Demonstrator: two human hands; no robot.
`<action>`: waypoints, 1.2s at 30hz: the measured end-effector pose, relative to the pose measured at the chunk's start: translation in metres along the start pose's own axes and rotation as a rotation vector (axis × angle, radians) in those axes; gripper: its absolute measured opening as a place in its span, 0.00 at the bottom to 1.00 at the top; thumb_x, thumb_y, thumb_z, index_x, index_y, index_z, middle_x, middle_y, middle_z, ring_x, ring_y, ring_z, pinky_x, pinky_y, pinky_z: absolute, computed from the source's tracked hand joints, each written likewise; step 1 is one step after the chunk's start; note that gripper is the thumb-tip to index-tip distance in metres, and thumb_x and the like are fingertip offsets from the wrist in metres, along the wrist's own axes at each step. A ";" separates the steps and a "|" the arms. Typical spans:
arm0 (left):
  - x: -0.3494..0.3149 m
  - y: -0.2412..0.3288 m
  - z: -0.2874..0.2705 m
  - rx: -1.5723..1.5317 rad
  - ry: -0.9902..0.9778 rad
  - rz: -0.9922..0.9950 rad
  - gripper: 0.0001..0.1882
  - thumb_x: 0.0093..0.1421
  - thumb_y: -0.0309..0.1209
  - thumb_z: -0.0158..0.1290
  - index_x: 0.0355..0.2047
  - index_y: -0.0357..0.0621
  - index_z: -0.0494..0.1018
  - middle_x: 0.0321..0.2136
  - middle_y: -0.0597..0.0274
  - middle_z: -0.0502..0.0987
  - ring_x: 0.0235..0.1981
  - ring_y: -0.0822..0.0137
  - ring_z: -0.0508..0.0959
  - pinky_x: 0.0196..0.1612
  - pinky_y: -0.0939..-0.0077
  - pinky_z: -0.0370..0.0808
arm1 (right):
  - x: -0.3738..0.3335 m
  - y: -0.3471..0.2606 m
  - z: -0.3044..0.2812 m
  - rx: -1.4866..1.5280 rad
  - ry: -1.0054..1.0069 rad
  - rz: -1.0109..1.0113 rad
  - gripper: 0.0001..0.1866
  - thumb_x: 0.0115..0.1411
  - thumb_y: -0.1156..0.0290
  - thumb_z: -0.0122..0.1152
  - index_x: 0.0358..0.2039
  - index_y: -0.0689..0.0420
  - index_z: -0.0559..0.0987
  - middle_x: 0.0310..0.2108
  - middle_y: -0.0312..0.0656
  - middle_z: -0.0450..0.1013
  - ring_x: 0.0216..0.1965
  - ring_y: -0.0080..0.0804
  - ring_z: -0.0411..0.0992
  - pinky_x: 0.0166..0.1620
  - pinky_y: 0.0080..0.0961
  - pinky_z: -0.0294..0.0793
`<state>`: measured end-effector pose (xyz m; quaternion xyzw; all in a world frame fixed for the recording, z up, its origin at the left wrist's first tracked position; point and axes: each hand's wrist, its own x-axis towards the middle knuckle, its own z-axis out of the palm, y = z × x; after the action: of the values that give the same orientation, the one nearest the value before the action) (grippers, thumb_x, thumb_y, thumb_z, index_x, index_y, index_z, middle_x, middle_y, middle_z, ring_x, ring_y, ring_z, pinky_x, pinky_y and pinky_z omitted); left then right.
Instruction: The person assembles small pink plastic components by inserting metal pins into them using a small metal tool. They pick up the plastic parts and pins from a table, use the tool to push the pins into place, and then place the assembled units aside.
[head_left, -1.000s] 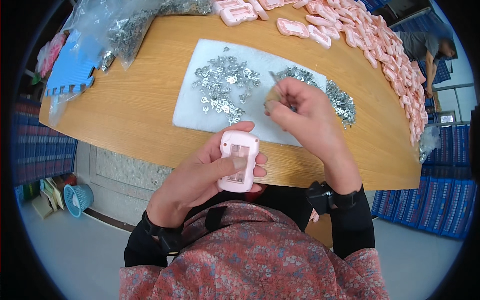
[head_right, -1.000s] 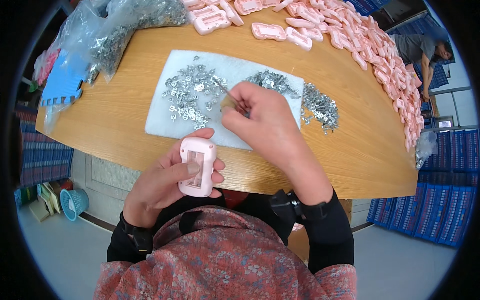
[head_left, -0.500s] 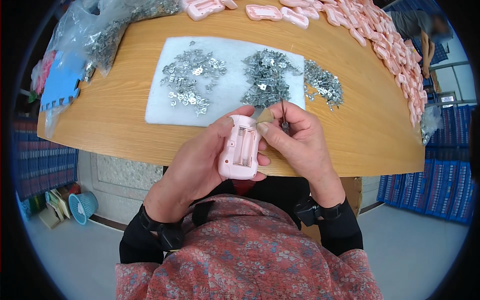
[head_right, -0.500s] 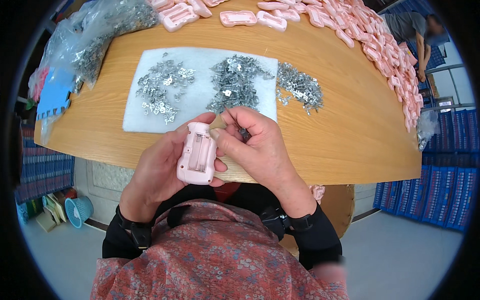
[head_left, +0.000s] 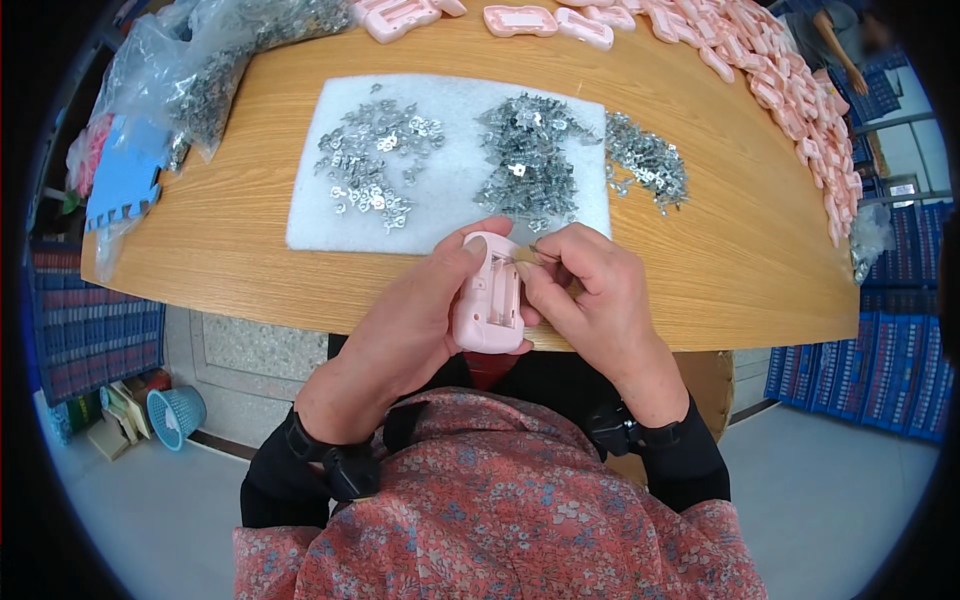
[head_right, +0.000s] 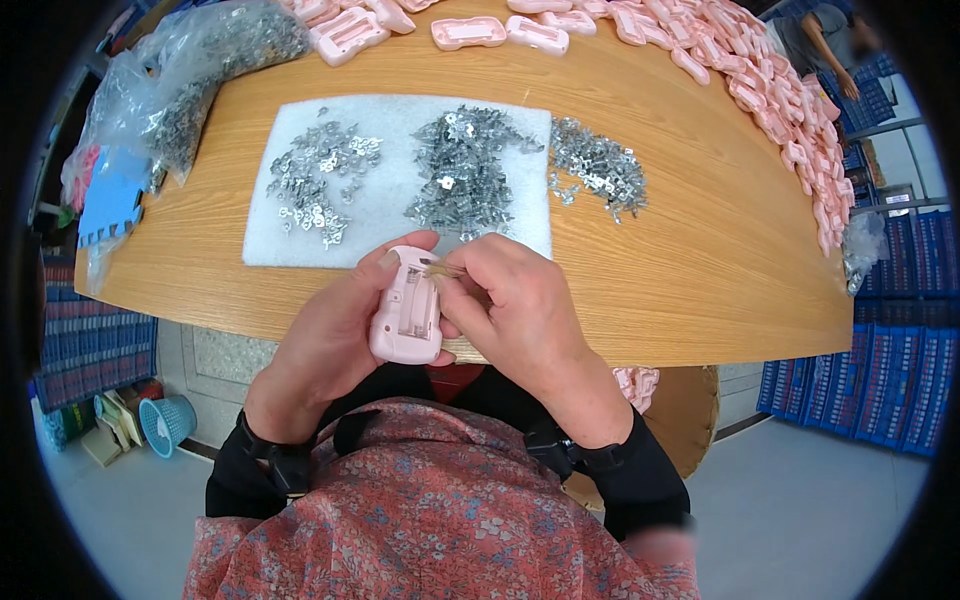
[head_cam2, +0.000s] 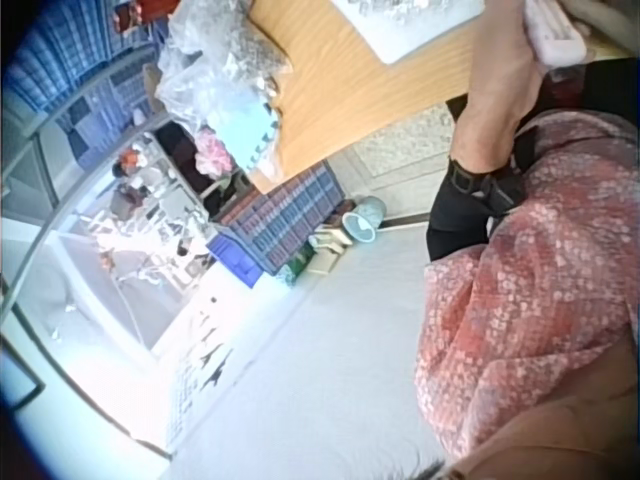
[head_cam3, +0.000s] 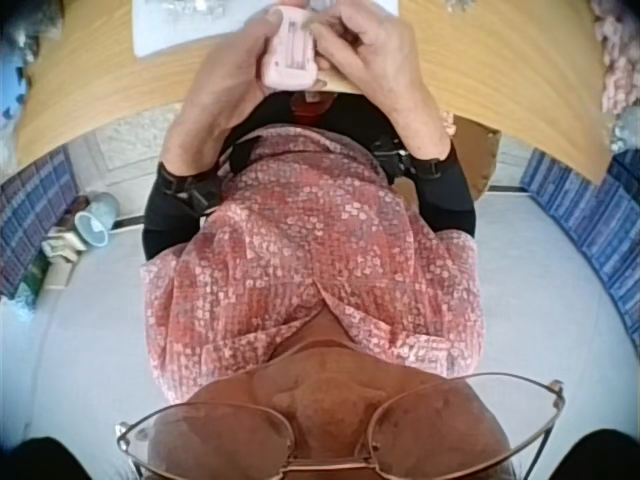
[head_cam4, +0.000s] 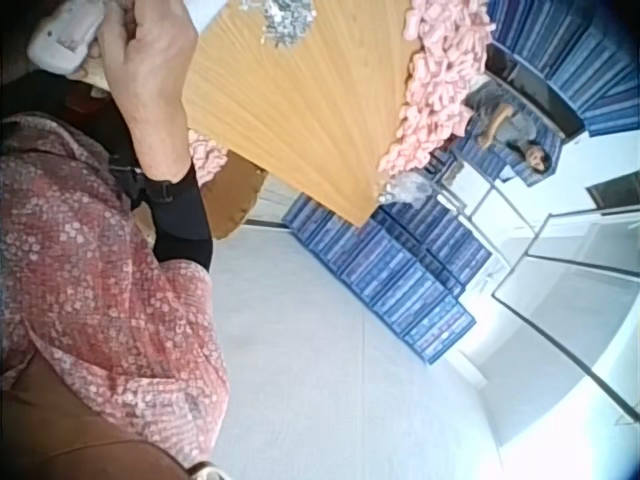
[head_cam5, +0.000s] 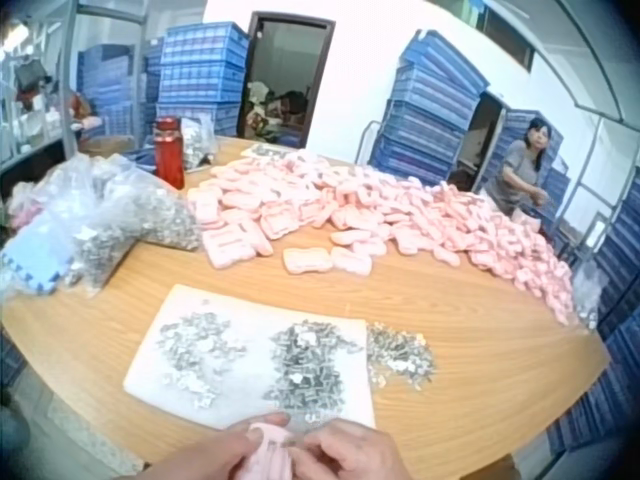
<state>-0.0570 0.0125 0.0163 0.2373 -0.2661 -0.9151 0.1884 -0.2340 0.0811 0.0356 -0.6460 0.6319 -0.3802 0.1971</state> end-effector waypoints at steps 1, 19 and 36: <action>0.000 0.000 -0.001 0.002 -0.008 -0.003 0.29 0.72 0.44 0.35 0.66 0.39 0.50 0.44 0.49 0.74 0.41 0.58 0.80 0.43 0.56 0.82 | -0.002 0.001 0.000 0.001 0.004 0.003 0.04 0.55 0.76 0.65 0.31 0.60 0.78 0.26 0.42 0.73 0.23 0.29 0.75 0.26 0.24 0.73; -0.002 0.003 0.002 0.573 0.063 0.142 0.20 0.70 0.32 0.42 0.61 0.39 0.62 0.43 0.63 0.74 0.43 0.76 0.76 0.44 0.77 0.75 | -0.006 0.011 -0.008 0.956 -0.192 0.568 0.10 0.66 0.71 0.57 0.46 0.60 0.72 0.29 0.28 0.68 0.25 0.11 0.62 0.26 0.11 0.60; 0.010 0.006 0.000 0.362 -0.042 -0.007 0.15 0.66 0.34 0.44 0.50 0.41 0.68 0.32 0.63 0.72 0.22 0.73 0.67 0.24 0.81 0.63 | -0.007 -0.002 -0.012 0.865 -0.098 0.463 0.11 0.66 0.70 0.57 0.45 0.61 0.73 0.26 0.26 0.66 0.25 0.09 0.61 0.27 0.10 0.61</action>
<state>-0.0640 0.0027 0.0168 0.2490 -0.4296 -0.8576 0.1336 -0.2409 0.0912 0.0431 -0.3648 0.5331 -0.5232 0.5559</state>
